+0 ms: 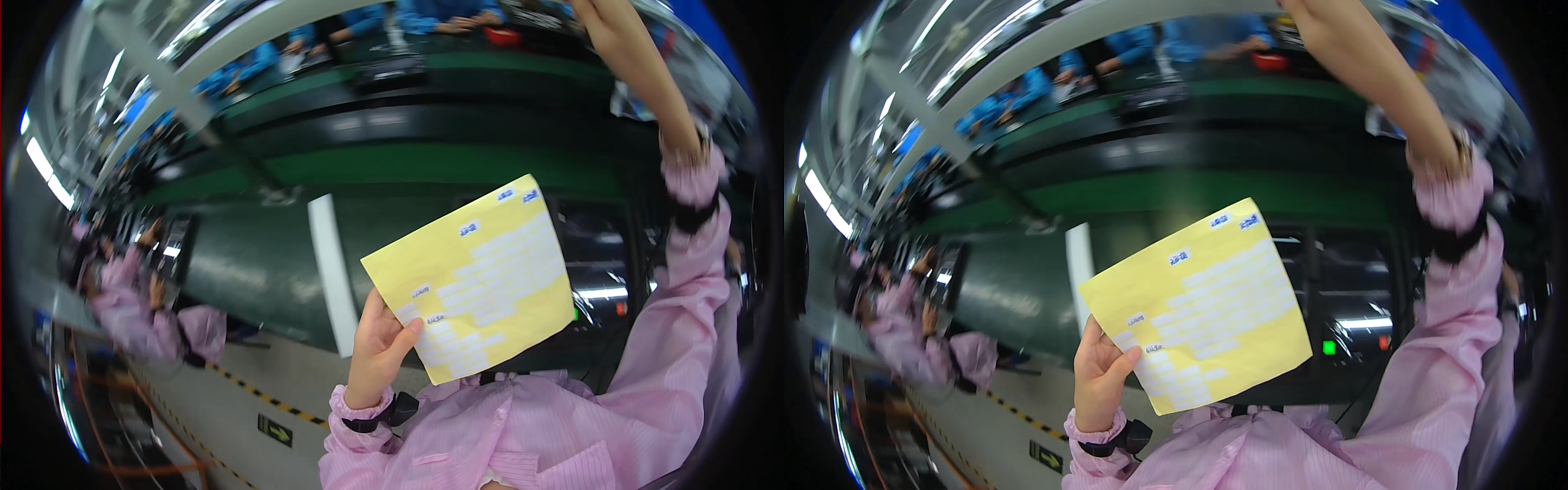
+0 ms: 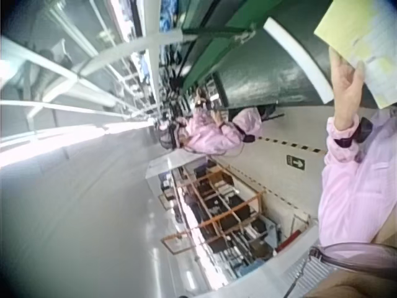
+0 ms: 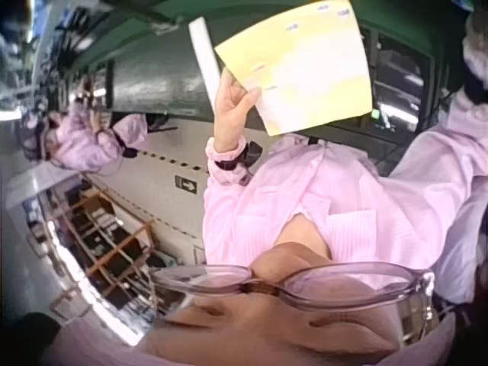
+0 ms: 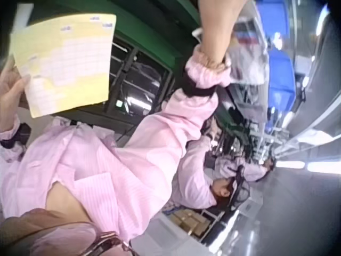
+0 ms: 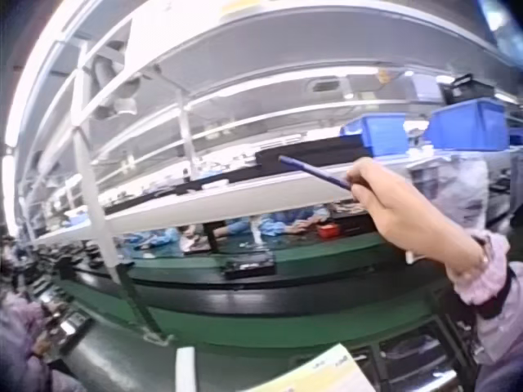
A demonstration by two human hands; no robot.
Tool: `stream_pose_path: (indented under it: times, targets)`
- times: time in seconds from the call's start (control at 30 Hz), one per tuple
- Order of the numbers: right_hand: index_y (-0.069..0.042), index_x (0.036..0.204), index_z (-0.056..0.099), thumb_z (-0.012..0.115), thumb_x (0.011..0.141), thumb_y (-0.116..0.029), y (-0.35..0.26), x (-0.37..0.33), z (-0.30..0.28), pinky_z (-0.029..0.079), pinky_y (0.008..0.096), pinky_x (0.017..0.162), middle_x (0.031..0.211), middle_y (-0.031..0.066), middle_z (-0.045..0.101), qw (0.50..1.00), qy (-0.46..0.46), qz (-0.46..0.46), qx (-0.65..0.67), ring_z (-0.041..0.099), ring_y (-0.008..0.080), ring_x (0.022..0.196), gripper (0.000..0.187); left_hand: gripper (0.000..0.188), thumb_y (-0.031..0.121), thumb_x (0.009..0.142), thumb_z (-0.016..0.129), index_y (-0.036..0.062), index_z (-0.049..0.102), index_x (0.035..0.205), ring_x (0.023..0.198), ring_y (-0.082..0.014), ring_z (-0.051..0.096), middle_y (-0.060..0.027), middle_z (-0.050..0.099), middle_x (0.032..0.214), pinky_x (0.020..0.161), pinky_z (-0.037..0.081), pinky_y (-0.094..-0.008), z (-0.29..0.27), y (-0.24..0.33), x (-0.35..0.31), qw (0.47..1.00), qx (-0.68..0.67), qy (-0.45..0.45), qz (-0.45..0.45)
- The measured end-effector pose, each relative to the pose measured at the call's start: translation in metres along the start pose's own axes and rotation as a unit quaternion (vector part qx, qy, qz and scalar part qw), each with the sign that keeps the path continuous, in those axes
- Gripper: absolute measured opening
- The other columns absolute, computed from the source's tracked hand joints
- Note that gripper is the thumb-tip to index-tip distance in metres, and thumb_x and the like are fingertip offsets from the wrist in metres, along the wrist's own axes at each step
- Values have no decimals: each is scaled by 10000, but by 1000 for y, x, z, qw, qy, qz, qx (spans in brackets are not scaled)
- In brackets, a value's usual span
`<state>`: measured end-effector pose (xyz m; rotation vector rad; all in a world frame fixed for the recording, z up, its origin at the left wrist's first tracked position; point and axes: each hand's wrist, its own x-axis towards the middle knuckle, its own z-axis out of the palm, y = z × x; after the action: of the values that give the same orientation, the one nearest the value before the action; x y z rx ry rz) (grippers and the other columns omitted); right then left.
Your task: Testing and inspecting tablets at a factory assembly line and recording results on a document.
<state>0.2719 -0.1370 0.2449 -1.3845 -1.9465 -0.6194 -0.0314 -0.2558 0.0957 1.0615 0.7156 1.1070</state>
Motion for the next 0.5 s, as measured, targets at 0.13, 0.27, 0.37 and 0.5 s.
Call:
stream_pose_path:
  times: [0.13,0.27,0.37,0.5]
  targets:
    - [-29,1220,489,427,947,-135,24,-116,-78,414,230,722,911,71,579,972,18,202,116,534,120,802,299,598,-95,860,472,-28,206,1391,1215,-205,453,-153,435,1329,993,367,-317,22,-47,31,992,-18,-94,-79]
    - [-37,1157,505,442,943,-99,3,-244,-71,347,176,541,761,-16,499,822,-19,462,332,402,26,591,232,586,-85,863,478,-5,230,1388,1173,-200,491,-155,477,1283,973,382,-303,40,-96,52,974,-17,-149,-168]
    - [-30,1119,513,456,942,-111,-10,-321,-53,352,179,548,753,-13,500,714,-33,562,416,409,27,609,203,592,-95,856,464,4,226,1389,1147,-199,511,-156,500,1254,962,388,-297,65,-130,67,961,1,-203,-186]
    - [-18,1039,511,405,983,-166,-38,-341,-36,321,175,539,725,-9,449,635,-41,603,481,376,34,592,190,604,-125,780,457,-16,283,1348,1133,-209,530,-155,532,1231,958,395,-296,65,-167,86,961,63,-201,-178]
